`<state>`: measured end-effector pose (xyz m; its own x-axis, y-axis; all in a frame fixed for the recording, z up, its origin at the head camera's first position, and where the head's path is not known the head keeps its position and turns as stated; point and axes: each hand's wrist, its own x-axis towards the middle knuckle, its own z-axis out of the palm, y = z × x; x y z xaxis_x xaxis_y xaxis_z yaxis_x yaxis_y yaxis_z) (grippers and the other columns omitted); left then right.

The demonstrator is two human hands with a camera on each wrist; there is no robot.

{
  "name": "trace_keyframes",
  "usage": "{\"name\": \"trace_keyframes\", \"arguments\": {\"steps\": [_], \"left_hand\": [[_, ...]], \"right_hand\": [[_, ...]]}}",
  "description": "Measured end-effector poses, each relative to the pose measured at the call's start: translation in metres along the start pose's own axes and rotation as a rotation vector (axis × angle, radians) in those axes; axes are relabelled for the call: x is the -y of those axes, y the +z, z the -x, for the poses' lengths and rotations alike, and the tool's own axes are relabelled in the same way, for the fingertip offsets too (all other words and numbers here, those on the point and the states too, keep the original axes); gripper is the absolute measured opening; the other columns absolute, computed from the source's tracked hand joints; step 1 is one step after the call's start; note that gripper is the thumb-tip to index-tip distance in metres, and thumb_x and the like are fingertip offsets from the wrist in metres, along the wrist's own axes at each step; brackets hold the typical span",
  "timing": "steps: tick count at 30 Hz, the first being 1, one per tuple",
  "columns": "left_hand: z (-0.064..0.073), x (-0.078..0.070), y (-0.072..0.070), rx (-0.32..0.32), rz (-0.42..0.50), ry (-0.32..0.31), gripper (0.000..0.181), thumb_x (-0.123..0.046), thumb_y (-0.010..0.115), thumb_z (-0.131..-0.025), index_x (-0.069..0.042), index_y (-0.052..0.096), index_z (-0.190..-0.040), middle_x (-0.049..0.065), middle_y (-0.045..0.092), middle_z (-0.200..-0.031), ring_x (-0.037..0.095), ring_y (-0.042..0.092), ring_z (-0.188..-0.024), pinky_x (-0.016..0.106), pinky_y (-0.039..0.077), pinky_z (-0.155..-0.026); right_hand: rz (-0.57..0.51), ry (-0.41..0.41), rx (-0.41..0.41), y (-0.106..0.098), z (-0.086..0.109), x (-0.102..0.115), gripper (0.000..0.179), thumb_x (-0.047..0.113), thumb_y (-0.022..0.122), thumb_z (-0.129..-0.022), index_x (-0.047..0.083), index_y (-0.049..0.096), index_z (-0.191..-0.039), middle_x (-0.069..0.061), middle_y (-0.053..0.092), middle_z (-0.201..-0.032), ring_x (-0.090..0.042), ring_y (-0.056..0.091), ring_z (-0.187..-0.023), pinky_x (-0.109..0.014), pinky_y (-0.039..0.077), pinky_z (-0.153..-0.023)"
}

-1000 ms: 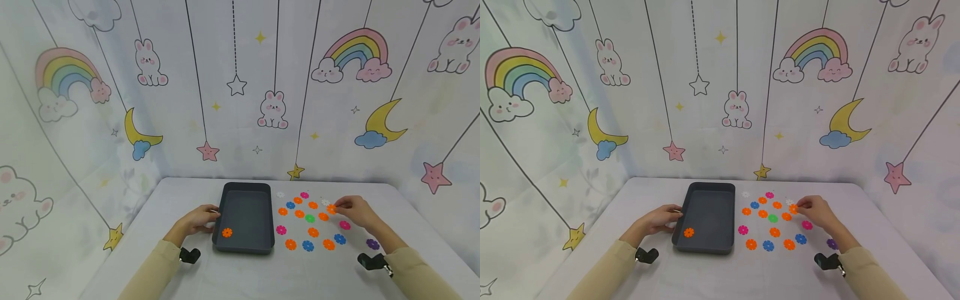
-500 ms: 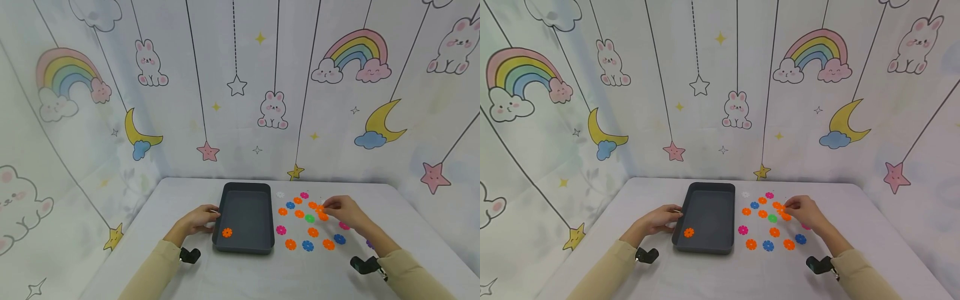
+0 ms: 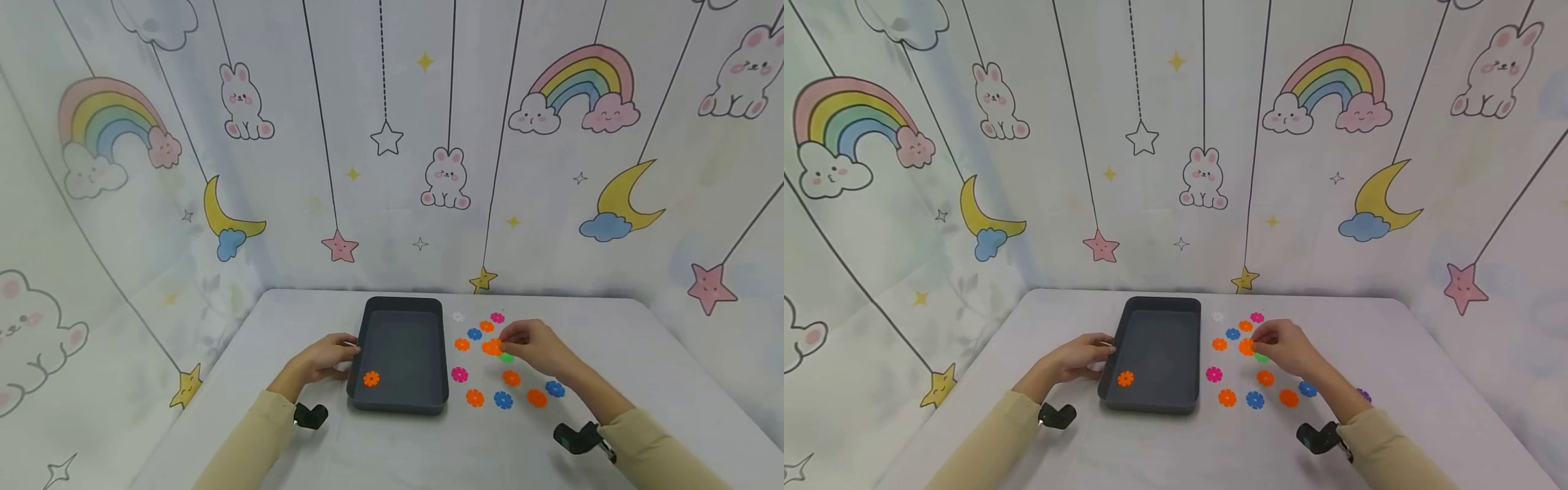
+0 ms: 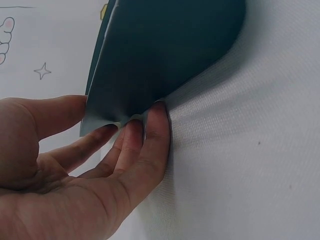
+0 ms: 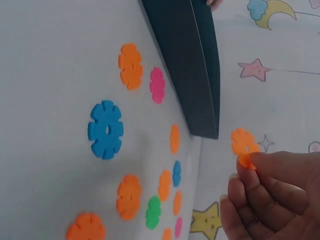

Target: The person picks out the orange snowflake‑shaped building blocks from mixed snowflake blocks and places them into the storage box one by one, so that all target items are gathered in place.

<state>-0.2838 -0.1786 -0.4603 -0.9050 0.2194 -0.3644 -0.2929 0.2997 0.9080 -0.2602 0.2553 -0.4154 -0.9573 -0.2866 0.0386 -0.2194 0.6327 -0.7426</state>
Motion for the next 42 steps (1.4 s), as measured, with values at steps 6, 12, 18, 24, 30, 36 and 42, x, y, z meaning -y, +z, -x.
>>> {"name": "trace_keyframes", "arguments": {"steps": [6,12,18,24,30,36,42], "left_hand": [[-0.001,-0.001,0.0,-0.001,0.002,-0.001,0.047,-0.012,0.06,-0.103,0.004,0.048,-0.145,0.023,0.055,-0.141,0.036,0.056,-0.127,0.046,0.059,-0.087],[0.0,0.0,0.0,-0.005,0.002,-0.002,0.046,-0.012,0.06,-0.103,0.004,0.049,-0.144,0.022,0.055,-0.14,0.035,0.057,-0.125,0.045,0.06,-0.086],[0.0,0.001,0.0,-0.011,-0.002,0.0,0.047,-0.013,0.061,-0.103,0.003,0.048,-0.145,0.023,0.054,-0.141,0.036,0.057,-0.126,0.047,0.06,-0.088],[0.001,0.0,0.001,-0.013,-0.007,-0.003,0.047,-0.013,0.06,-0.103,0.004,0.048,-0.145,0.024,0.054,-0.142,0.038,0.056,-0.127,0.049,0.059,-0.089],[0.0,-0.001,0.001,-0.011,-0.006,-0.007,0.046,-0.012,0.06,-0.103,0.004,0.048,-0.145,0.023,0.054,-0.141,0.038,0.055,-0.128,0.048,0.059,-0.088],[-0.001,0.0,0.001,-0.008,0.0,-0.008,0.045,-0.012,0.06,-0.103,0.004,0.049,-0.144,0.023,0.055,-0.14,0.037,0.055,-0.127,0.048,0.059,-0.088],[0.001,-0.001,0.0,-0.009,-0.004,-0.005,0.047,-0.012,0.06,-0.103,0.004,0.048,-0.145,0.023,0.054,-0.141,0.038,0.055,-0.128,0.049,0.059,-0.089]], "right_hand": [[-0.016,-0.021,0.015,0.011,0.0,0.014,0.015,0.01,0.072,-0.096,0.001,0.071,-0.107,-0.005,0.071,-0.096,-0.027,0.067,-0.091,-0.033,0.06,-0.08],[-0.016,-0.038,0.027,0.021,-0.001,0.026,0.013,0.009,0.071,-0.096,0.001,0.072,-0.107,-0.003,0.071,-0.094,-0.022,0.066,-0.089,-0.029,0.059,-0.079],[-0.016,-0.047,0.036,0.032,-0.006,0.033,0.015,0.008,0.071,-0.096,0.0,0.072,-0.108,-0.002,0.071,-0.092,-0.018,0.066,-0.086,-0.031,0.058,-0.079],[-0.041,-0.106,0.069,0.046,-0.012,0.038,0.011,0.01,0.071,-0.095,0.003,0.071,-0.104,-0.002,0.07,-0.092,-0.024,0.067,-0.087,-0.028,0.057,-0.077],[-0.024,-0.17,0.095,0.063,-0.021,0.047,0.006,0.006,0.071,-0.095,0.006,0.071,-0.101,0.0,0.069,-0.09,-0.021,0.065,-0.083,-0.025,0.057,-0.073],[-0.009,-0.212,0.137,0.078,-0.027,0.056,0.007,0.004,0.07,-0.095,0.007,0.072,-0.101,0.001,0.069,-0.091,-0.016,0.063,-0.082,-0.024,0.057,-0.073],[0.008,-0.25,0.151,0.09,-0.031,0.063,0.007,0.005,0.07,-0.095,0.008,0.072,-0.102,0.0,0.069,-0.092,-0.015,0.062,-0.082,-0.024,0.056,-0.072]]}}
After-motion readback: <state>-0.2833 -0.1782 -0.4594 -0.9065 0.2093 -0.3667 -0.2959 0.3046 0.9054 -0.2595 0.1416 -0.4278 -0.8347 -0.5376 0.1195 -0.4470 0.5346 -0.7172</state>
